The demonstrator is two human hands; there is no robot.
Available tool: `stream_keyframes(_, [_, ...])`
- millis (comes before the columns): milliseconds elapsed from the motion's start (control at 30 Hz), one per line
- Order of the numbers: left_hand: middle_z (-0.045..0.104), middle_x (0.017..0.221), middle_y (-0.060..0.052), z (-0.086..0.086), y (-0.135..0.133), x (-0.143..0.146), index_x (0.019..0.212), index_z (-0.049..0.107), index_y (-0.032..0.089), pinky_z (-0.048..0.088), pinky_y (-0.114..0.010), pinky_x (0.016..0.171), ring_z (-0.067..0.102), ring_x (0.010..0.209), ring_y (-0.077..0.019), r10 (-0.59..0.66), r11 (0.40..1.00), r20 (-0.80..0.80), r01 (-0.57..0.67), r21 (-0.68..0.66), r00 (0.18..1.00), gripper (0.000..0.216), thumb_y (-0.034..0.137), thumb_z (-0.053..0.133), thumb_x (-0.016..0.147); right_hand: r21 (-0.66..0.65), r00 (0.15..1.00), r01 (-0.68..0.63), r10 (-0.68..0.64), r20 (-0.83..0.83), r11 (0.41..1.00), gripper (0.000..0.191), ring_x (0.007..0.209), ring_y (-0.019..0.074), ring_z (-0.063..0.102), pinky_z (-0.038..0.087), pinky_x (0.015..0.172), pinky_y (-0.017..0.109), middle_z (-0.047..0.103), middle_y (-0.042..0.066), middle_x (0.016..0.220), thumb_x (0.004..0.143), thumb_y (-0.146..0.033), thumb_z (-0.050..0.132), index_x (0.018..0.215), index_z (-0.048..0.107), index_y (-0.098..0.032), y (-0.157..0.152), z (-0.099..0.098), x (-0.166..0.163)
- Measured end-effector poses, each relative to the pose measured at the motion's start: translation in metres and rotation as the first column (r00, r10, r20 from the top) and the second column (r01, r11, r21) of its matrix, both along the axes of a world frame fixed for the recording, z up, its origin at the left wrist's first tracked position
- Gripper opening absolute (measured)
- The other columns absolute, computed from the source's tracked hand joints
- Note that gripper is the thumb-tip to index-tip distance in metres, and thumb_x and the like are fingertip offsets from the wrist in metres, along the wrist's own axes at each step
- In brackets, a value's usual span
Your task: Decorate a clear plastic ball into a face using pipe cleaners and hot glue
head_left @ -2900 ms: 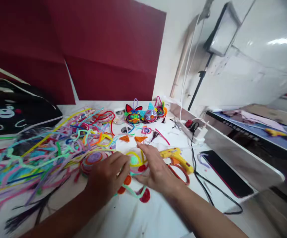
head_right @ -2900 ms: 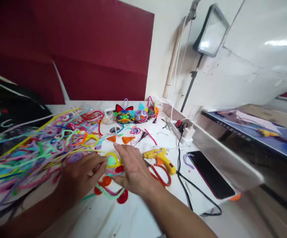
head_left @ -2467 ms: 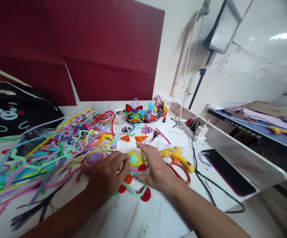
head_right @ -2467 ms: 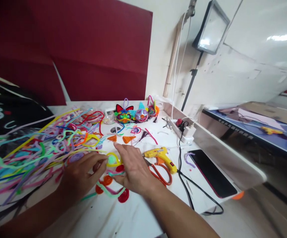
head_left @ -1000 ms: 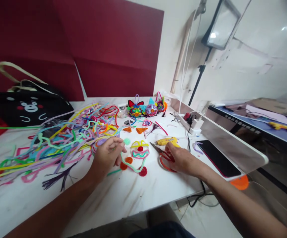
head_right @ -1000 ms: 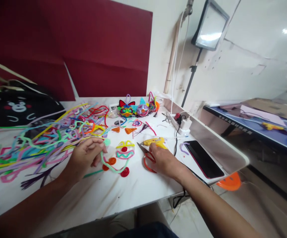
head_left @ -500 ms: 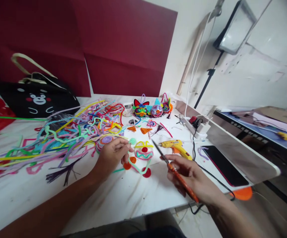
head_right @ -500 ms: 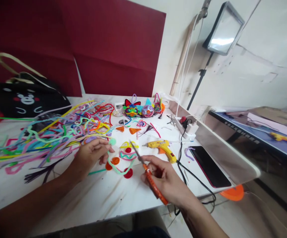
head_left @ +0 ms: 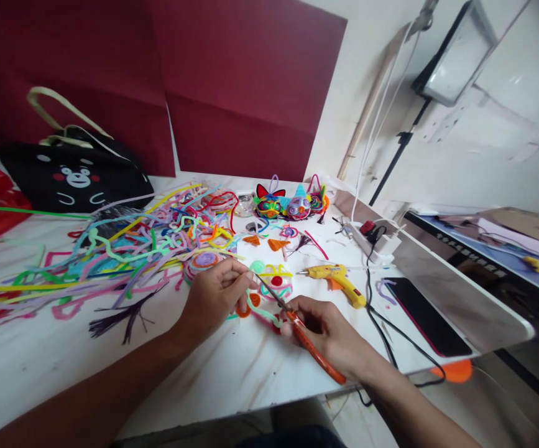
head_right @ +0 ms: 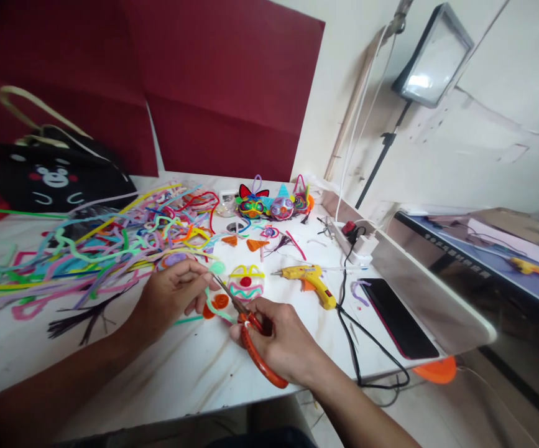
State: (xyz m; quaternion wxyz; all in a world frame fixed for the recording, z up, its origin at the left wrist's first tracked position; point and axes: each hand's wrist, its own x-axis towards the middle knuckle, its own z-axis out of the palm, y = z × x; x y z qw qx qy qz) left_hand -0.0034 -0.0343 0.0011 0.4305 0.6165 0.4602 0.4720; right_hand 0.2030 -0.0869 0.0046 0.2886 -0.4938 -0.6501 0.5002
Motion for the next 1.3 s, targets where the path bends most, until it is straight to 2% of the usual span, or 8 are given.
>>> stream_keyframes(133, [0.06,0.047,0.004,0.001,-0.002,0.001,0.074,0.059,0.018,0.035,-0.018,0.037,0.052,0.038,-0.0093,-0.016,1.0,-0.03,0.016,-0.003,0.999,0.012,0.027,0.058,0.082,-0.02,1.0,0.005,-0.006,-0.03,1.0,0.029,0.055,0.0089,0.035,0.024,0.049,0.023,0.043,-0.006,0.062,0.078,-0.043,0.07,0.081,0.058,-0.017,0.004,0.003,-0.007])
stream_keyframes(400, [0.057,0.044,0.006,0.0,-0.003,0.001,0.07,0.059,0.019,0.034,-0.018,0.037,0.05,0.036,-0.0086,-0.032,0.999,-0.061,0.033,0.006,0.998,0.012,0.026,0.057,0.08,0.031,1.0,0.002,-0.001,-0.03,1.0,0.033,0.054,0.009,0.032,0.023,0.049,0.023,0.038,-0.006,0.06,0.078,-0.048,0.068,0.077,0.057,-0.017,0.008,0.002,-0.014])
stream_keyframes(600, [0.055,0.043,0.007,-0.001,-0.002,0.0,0.07,0.059,0.019,0.036,-0.018,0.039,0.05,0.037,-0.0082,-0.042,0.999,-0.081,0.044,0.021,0.996,0.012,0.024,0.056,0.081,0.079,1.0,-0.007,0.01,-0.027,0.997,0.03,0.055,0.009,0.031,0.023,0.05,0.023,0.037,-0.006,0.06,0.081,-0.044,0.066,0.073,0.055,-0.017,0.011,-0.002,-0.016])
stream_keyframes(1000, [0.053,0.043,0.007,0.002,-0.003,0.0,0.068,0.058,0.017,0.035,-0.017,0.039,0.047,0.038,-0.0069,-0.051,0.999,-0.078,0.051,0.003,0.996,0.015,0.024,0.056,0.082,0.219,0.992,-0.036,0.007,0.128,0.975,0.014,0.056,0.0092,0.033,0.026,0.051,0.021,0.04,-0.006,0.061,0.086,-0.032,0.059,0.08,0.057,-0.019,0.012,-0.006,-0.016])
stream_keyframes(1300, [0.052,0.042,0.007,0.002,-0.001,-0.001,0.069,0.058,0.017,0.034,-0.016,0.039,0.047,0.038,-0.0064,-0.074,0.997,-0.061,0.074,-0.013,0.995,0.018,0.026,0.054,0.083,0.295,0.973,-0.06,-0.01,0.232,0.954,0.03,0.052,0.0086,0.025,0.021,0.047,0.022,0.032,-0.007,0.056,0.088,-0.036,0.055,0.066,0.044,-0.02,0.019,-0.008,-0.02])
